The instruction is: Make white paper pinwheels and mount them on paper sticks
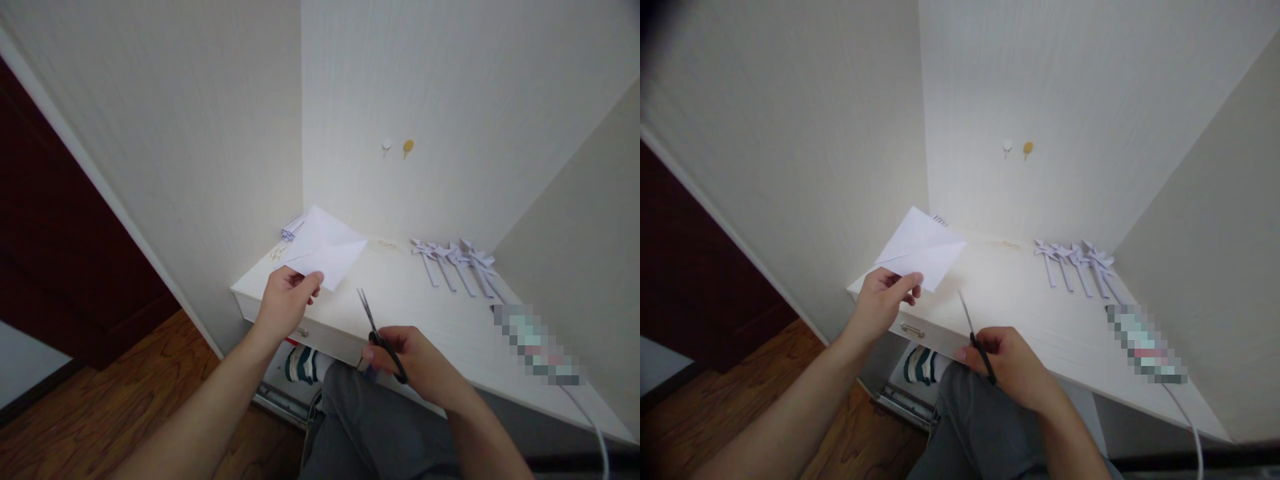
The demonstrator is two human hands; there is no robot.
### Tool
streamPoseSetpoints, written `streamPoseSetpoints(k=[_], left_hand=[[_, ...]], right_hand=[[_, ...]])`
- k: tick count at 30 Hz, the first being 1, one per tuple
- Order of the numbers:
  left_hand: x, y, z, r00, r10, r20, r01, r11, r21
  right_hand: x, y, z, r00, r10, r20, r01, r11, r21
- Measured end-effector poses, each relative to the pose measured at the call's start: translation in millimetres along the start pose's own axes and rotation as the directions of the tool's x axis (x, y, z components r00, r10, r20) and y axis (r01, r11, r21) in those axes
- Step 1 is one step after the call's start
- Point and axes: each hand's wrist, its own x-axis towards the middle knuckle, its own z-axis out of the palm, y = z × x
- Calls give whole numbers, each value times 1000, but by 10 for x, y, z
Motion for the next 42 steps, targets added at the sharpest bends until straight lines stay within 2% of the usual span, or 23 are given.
streamPoseSetpoints(k=[1, 3, 5, 7, 9, 11, 13, 14, 15, 17, 18, 21, 23, 27, 33, 38, 42], left_hand=[[13, -11, -34, 1000, 9, 21, -10, 999, 36], [9, -44, -81, 989, 13, 147, -30, 993, 114], [-27, -84, -99, 936, -38, 350, -19, 987, 159], [-71, -121, -98, 843, -105, 528, 28, 988, 152], [-97, -154, -88, 756, -139, 640, 79, 989, 121], [-96, -193, -72, 688, -164, 707, 135, 986, 97], [-71, -255, -38, 644, -206, 737, 211, 974, 87], [-54, -298, -11, 646, -225, 730, 254, 965, 72], [-37, -348, 24, 670, -242, 702, 296, 954, 47], [-16, -457, 119, 765, -256, 591, 357, 932, -58], [-17, -509, 176, 785, -268, 558, 374, 924, -82], [-67, -629, 355, 787, -302, 539, 392, 918, -57], [-123, -676, 460, 797, -315, 516, 407, 910, -74], [-180, -735, 605, 820, -321, 474, 453, 870, -194], [-91, -848, 740, 838, -332, 434, 483, 820, -306], [-151, -901, 846, 815, -377, 440, 531, 791, -305], [-281, -852, 914, 840, -381, 387, 501, 817, -284]], right_hand=[[12, 1, -34, 996, -28, -88, 31, 999, 31], [38, -4, -89, 952, -62, -299, 102, 988, 117], [61, -2, -120, 893, -63, -446, 167, 966, 197], [82, 20, -122, 874, -55, -483, 196, 949, 247], [105, 67, -100, 878, -44, -477, 206, 933, 295], [134, 129, -69, 881, -27, -472, 212, 916, 342], [167, 190, -44, 879, -16, -476, 218, 903, 371], [185, 216, -39, 875, -13, -484, 222, 899, 378], [202, 237, -40, 865, -11, -501, 232, 894, 382], [233, 264, -59, 823, 3, -568, 272, 876, 399], [246, 271, -76, 793, 17, -609, 296, 863, 409], [273, 273, -131, 714, 74, -696, 351, 822, 448], [284, 268, -155, 695, 107, -711, 370, 795, 481], [308, 275, -165, 697, 143, -703, 390, 747, 539], [361, 335, -187, 711, 154, -686, 407, 706, 580], [382, 356, -196, 718, 147, -680, 407, 704, 581], [373, 357, -191, 739, 136, -660, 370, 737, 566]])
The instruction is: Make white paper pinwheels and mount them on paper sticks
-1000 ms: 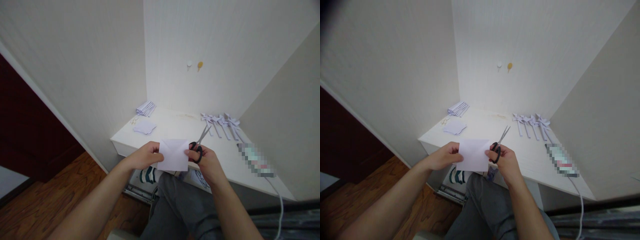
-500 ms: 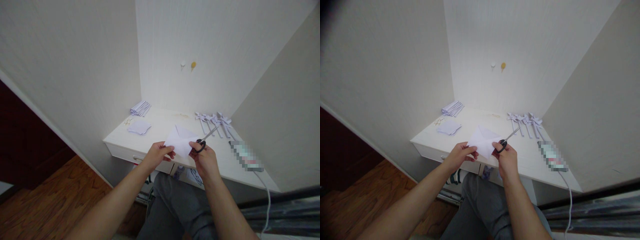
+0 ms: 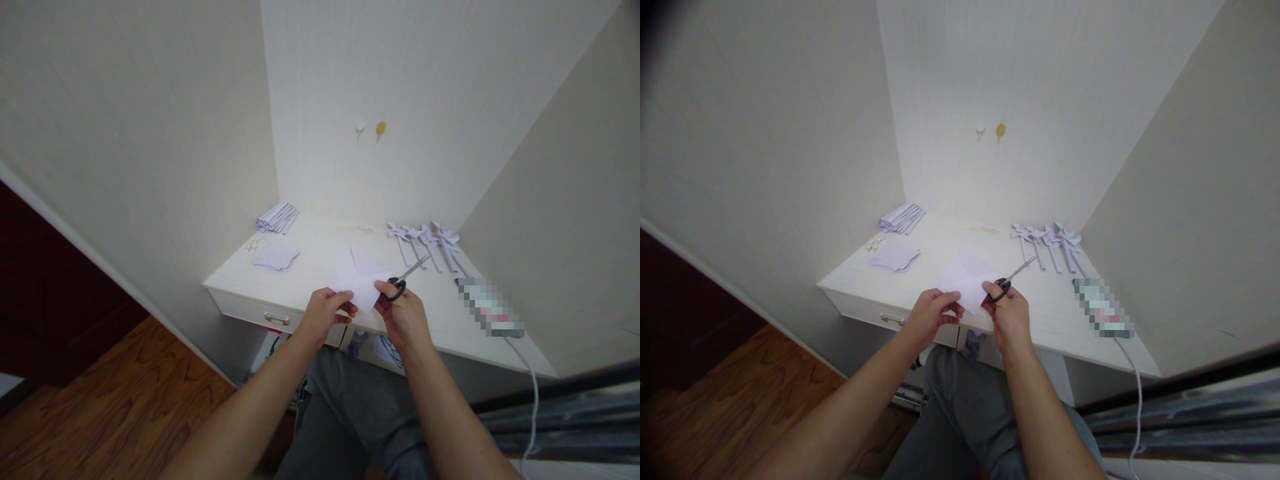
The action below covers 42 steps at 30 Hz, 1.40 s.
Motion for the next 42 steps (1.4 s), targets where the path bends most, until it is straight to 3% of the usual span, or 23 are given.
streamPoseSetpoints(k=[4, 8, 15, 22, 26, 42], left_hand=[[-57, 100, 22, 993, 69, -99, -64, 996, 58], [-70, 340, -66, 965, 157, -210, -141, 986, 89], [-139, 636, -214, 916, 285, -284, -259, 958, 126], [-200, 685, -320, 861, 376, -343, -360, 926, 112], [-238, 691, -335, 858, 389, -336, -367, 921, 131], [-277, 674, -315, 868, 399, -295, -357, 915, 186]], right_hand=[[-46, -48, -8, 994, 59, 88, -46, 990, -137], [-130, -127, 15, 966, 117, 229, -48, 956, -289], [-248, -124, 67, 832, 288, 473, -16, 866, -500], [-304, -111, 99, 746, 379, 547, 56, 783, -619], [-345, -103, 129, 682, 388, 619, 117, 778, -617], [-367, -55, 140, 684, 365, 632, 120, 797, -592]])
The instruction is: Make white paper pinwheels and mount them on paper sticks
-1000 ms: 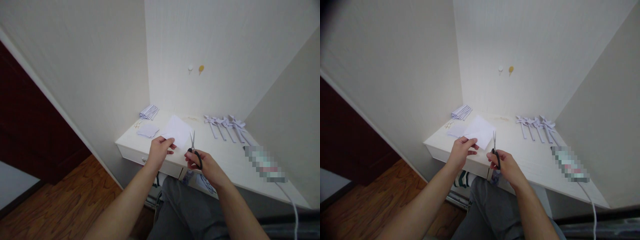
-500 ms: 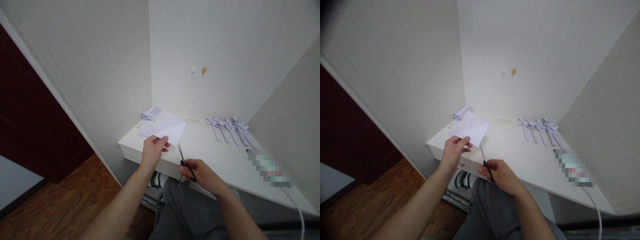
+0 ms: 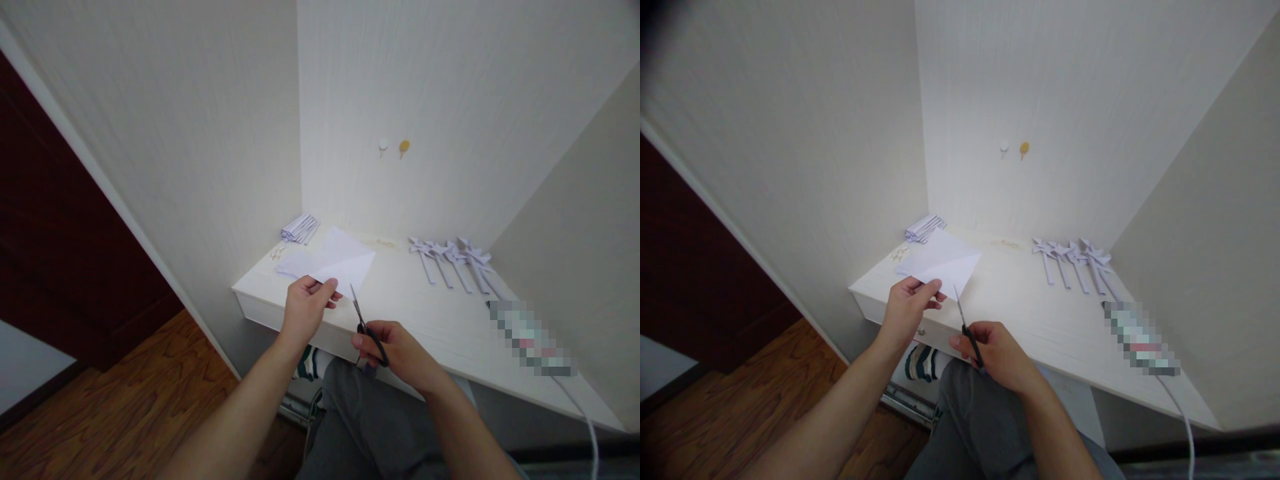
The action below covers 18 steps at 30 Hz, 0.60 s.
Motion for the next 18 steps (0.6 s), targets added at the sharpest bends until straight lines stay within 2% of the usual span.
streamPoseSetpoints(k=[8, 13, 18], left_hand=[[-2, -20, 7, 1000, 8, -1, -8, 1000, -10], [-19, -3, 19, 1000, -28, -3, 27, 999, -26], [-25, 15, 20, 996, -74, 55, 75, 997, -12]], right_hand=[[-11, -43, 15, 1000, 17, 9, -17, 1000, 4], [-4, -53, 17, 1000, 27, -10, -27, 1000, -8], [9, -54, 29, 999, 34, -18, -34, 999, -16]])
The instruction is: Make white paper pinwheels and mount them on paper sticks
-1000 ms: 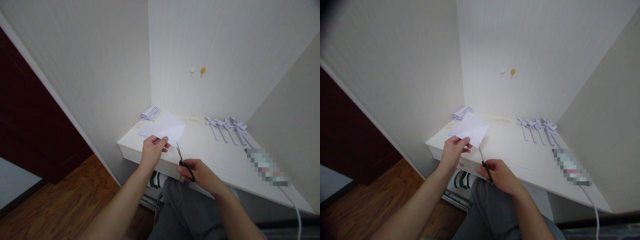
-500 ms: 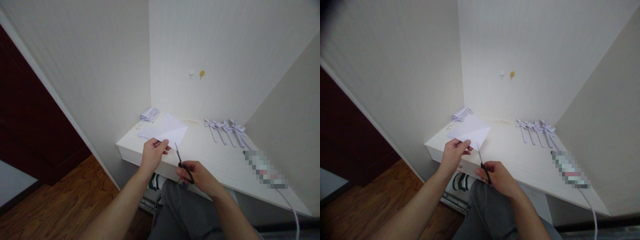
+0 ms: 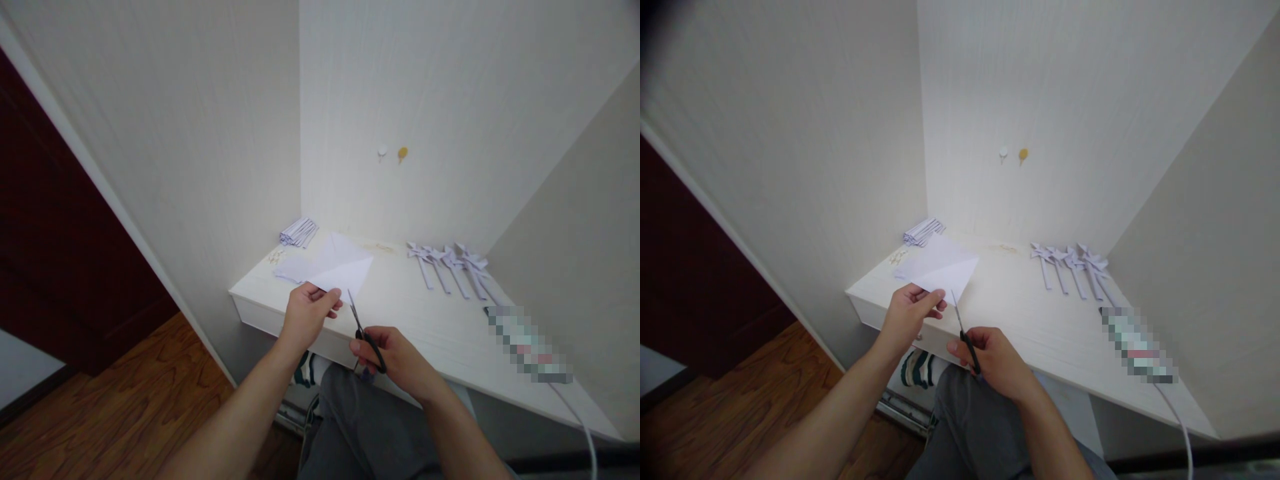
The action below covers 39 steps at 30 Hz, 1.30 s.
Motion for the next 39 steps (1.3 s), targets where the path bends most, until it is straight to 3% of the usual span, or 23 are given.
streamPoseSetpoints(k=[39], left_hand=[[-18, 24, 2, 999, 31, 13, -31, 999, 44]], right_hand=[[12, 15, 30, 999, 4, -36, -4, 1000, -17]])
